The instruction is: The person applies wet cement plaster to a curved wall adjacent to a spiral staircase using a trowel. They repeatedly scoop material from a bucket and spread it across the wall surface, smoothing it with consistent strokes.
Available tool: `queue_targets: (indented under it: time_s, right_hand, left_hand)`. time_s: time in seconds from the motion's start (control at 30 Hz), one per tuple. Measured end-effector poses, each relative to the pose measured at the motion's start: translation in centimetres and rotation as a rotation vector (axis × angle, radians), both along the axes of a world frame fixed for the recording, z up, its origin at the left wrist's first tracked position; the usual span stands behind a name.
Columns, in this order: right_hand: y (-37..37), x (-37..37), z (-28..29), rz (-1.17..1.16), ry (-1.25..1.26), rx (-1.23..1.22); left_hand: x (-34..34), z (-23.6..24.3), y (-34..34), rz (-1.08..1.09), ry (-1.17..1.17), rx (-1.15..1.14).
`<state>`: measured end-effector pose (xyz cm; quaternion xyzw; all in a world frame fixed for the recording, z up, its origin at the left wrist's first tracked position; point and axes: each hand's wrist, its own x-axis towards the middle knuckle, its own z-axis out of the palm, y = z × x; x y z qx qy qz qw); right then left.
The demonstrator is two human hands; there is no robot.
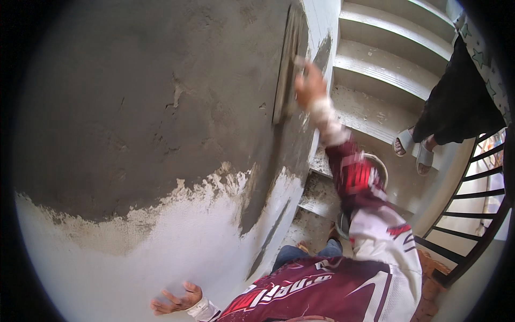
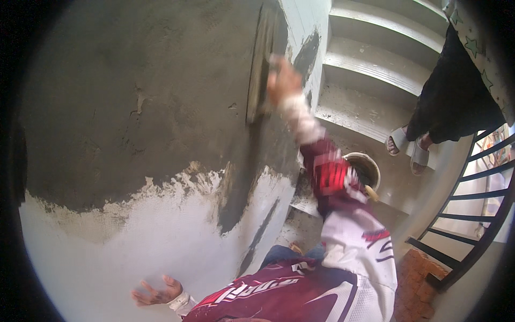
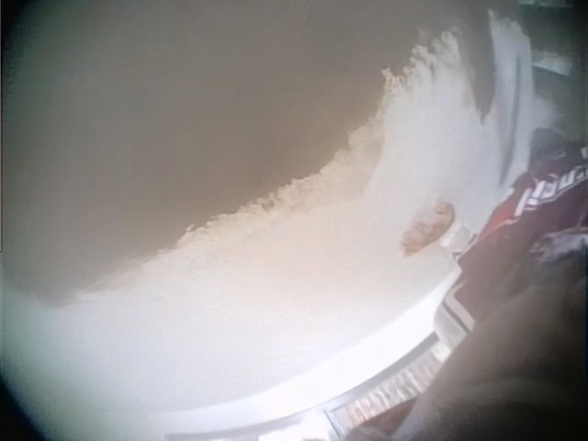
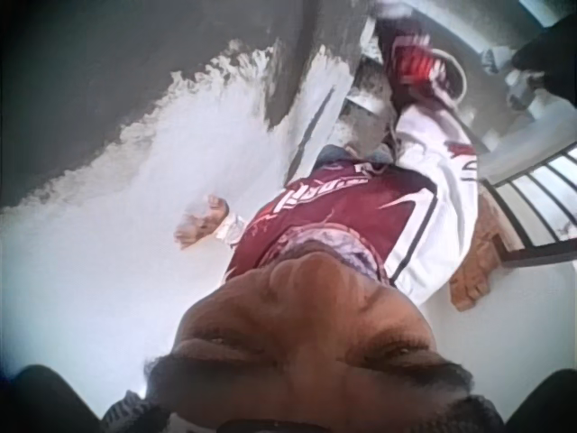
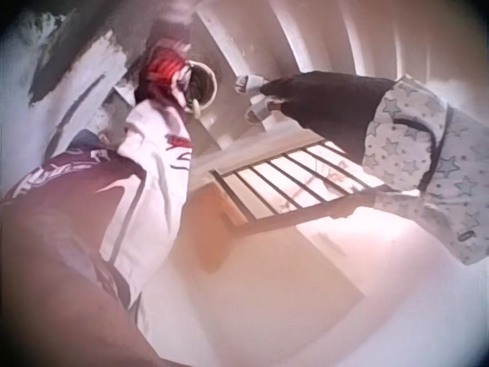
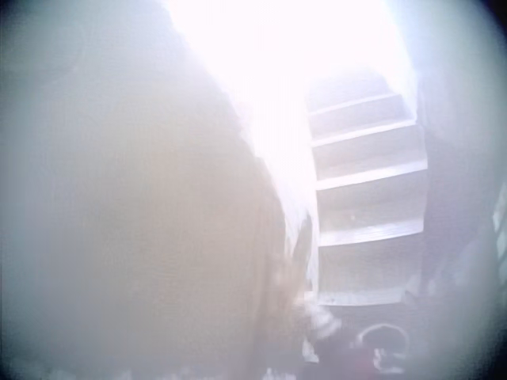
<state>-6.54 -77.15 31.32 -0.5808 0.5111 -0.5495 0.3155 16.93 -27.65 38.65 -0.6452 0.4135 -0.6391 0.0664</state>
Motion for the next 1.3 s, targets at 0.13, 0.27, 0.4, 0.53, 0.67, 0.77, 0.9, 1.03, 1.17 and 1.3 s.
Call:
queue_targets:
  time_s: [0.13, 0.27, 0.4, 0.53, 0.67, 0.77, 0.9, 1.03, 1.17, 1.3]
  right_hand:
    - [-1.1, 0.8, 2.1, -0.025, 0.056, -0.051]
    - [16.5, 6.7, -11.1, 0.166, -0.044, -0.405]
    - [25.5, 7.9, -16.1, 0.258, -0.017, 0.134]
    - [10.1, 4.5, -8.7, 0.01, 0.068, -0.109]
    - [0.5, 0.3, 4.4, -0.041, 0.016, 0.055]
    - [7.4, 3.0, 5.7, 0.097, 0.017, -0.178]
    - [20.2, 7.0, -8.4, 0.121, 0.027, -0.304]
    - [29.7, 5.6, -21.6, 0.036, 0.003, 0.161]
    - [33.4, -0.8, -29.6, -0.335, -0.159, 0.426]
    - [38.3, -8.0, -34.8, -0.344, -0.667, 1.156]
  left_hand:
    - [0.2, 0.4, 0.5, -0.012, -0.04, 0.006]
    - [0.4, 0.5, 0.0, -0.047, -0.057, -0.005]
    - [0.4, 0.7, -0.5, -0.055, -0.033, -0.032]
    - [0.3, 1.0, -0.7, -0.199, -0.047, -0.133]
    - [2.4, -0.8, 0.7, -0.339, -0.015, -0.16]
    - [2.0, -0.8, 1.2, -0.297, 0.032, -0.147]
    - [1.3, -0.4, 1.6, -0.337, 0.077, -0.15]
    - [2.0, -0.8, 2.1, -0.496, 0.14, -0.154]
    - [2.6, -0.6, 3.3, -0.63, 0.213, -0.097]
    - [3.1, -0.2, 5.0, -0.65, 0.226, -0.054]
